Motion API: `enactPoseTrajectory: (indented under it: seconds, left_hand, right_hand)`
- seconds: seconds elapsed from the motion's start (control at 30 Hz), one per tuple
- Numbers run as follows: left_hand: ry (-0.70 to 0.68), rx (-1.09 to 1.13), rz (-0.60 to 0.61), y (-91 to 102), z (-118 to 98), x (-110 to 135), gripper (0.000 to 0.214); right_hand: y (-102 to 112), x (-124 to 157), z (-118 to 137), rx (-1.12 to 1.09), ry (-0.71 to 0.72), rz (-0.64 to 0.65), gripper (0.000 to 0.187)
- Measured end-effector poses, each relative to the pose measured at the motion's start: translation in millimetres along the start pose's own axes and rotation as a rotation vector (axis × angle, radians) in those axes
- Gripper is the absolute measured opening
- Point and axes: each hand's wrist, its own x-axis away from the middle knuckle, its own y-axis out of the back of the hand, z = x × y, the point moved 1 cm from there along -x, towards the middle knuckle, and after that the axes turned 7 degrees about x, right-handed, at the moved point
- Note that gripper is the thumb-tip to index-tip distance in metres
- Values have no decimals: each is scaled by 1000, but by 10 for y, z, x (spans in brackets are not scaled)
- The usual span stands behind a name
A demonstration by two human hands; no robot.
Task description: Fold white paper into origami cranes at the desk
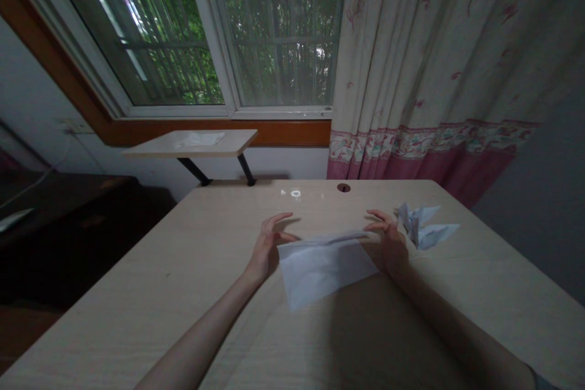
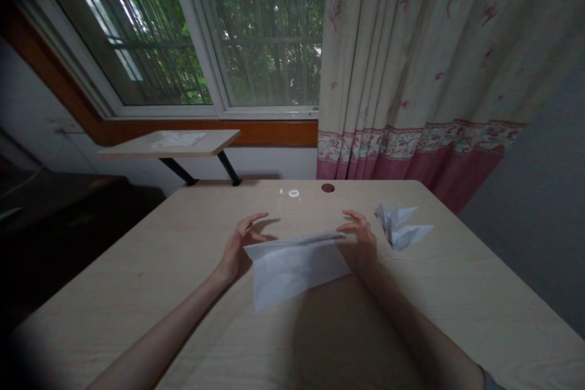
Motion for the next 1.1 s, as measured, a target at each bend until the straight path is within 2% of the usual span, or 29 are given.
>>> enactPoseTrajectory:
  seconds: [0.1,0.2,0.3,0.43,0.57,0.67,0.77,0.9,1.0,1.1]
  left_hand:
    - [7,-62,13,16,-46,12,83]
    - [-67,-194,61,24,-138,11,66]
    - [-176,-272,247,-9,-250,14,63]
    - [-210,-388,378,-68,-347,44,41]
    - [-259,-518,432,-101,-357,90,26]
    - [-308,-568,496,-122,-355,115,27]
    - [-324,-608,549,-145,-373,127,30]
    - [-317,-660,599,-164,-399,130,38]
    - [-311,-707,629,-171,-404,134,41]
    - [-311,-771,637,-200,-409,153,44]
  right_hand:
    - [-1,1,-13,-9,3,38,78]
    - [-8,6,-24,-16,27,70,77]
    - [-15,12,-1,-20,40,117,78]
    - [-16,30,99,4,64,263,78]
    - [-6,85,201,-9,145,416,69]
    - [4,142,224,52,144,508,63]
    - [7,186,230,165,136,558,41]
    - [-21,218,273,327,286,619,21]
    - [-53,251,325,457,397,669,19]
    - [-82,308,373,557,469,691,32]
